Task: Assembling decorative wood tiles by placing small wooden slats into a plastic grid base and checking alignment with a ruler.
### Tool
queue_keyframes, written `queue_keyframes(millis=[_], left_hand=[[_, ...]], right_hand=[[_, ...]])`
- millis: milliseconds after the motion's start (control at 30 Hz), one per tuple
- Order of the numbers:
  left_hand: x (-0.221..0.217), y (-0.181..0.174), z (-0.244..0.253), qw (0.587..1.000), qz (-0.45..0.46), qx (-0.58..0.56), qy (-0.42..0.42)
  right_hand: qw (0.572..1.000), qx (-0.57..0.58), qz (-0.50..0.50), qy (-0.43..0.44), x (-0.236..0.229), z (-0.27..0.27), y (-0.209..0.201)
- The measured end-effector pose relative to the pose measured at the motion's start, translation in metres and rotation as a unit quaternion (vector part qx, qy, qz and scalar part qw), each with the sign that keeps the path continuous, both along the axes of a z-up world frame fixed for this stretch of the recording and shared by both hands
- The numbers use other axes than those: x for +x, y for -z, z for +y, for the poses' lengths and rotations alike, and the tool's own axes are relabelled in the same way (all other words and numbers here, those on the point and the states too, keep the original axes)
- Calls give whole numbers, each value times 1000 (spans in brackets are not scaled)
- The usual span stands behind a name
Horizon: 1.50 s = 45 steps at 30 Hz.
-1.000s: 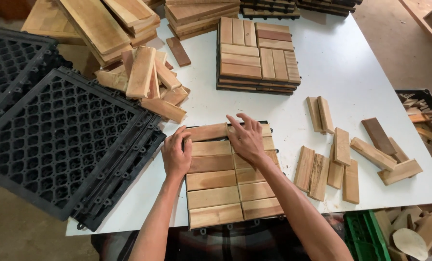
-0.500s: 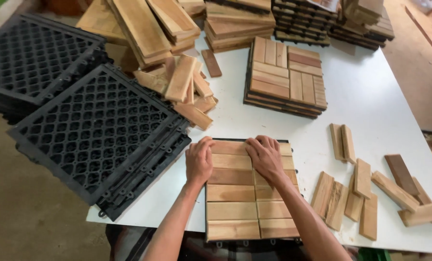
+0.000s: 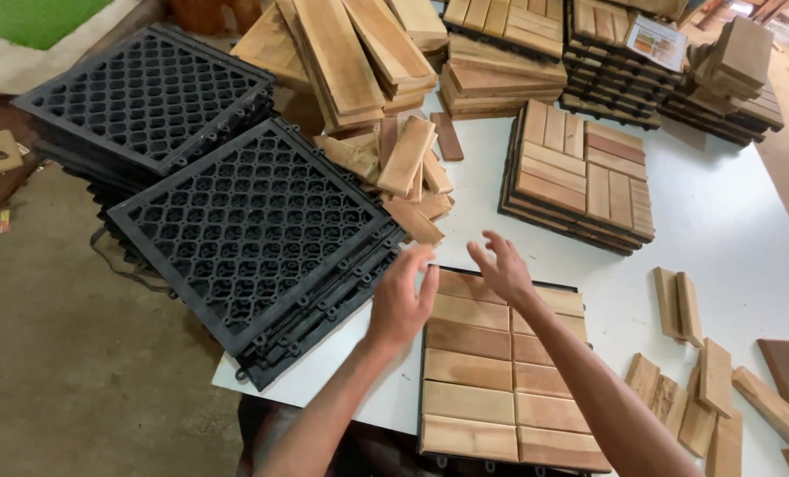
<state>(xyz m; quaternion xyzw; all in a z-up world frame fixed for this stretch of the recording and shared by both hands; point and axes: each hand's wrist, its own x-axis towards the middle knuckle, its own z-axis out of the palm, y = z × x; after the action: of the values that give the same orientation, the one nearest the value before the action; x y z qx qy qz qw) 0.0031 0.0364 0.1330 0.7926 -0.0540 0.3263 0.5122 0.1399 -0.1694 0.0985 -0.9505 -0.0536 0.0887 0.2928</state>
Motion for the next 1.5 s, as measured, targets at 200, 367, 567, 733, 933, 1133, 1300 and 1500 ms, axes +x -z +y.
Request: queue_keyframes(millis=[200,367,567,733,933,1133,1300,1500], left_hand=[[113,-67,77,972,148,-158,-96],[155,-71,101,934,307,-181,-12],[166,-73,91,903,385,-174,76],[143,-93,75,893,408,-164,90],[118,-98,56,885,435,-153,72],[117,-93,28,895,411,-150,88],[121,-83,1,904,397,-103,122],[127,-90,-26,895,429,3,119]], right_hand=[[981,179,64,39,35,116,-100],[977,188,92,48,73,142,-103],[960,241,141,11,39,163,-146],[929,326,174,-1,-6,163,-183],[882,425,196,58,6,131,-135],[849,485,191,87,1,103,-114],[792,546,239,133,-4,71,-98],[718,607,291,175,-17,56,-104]])
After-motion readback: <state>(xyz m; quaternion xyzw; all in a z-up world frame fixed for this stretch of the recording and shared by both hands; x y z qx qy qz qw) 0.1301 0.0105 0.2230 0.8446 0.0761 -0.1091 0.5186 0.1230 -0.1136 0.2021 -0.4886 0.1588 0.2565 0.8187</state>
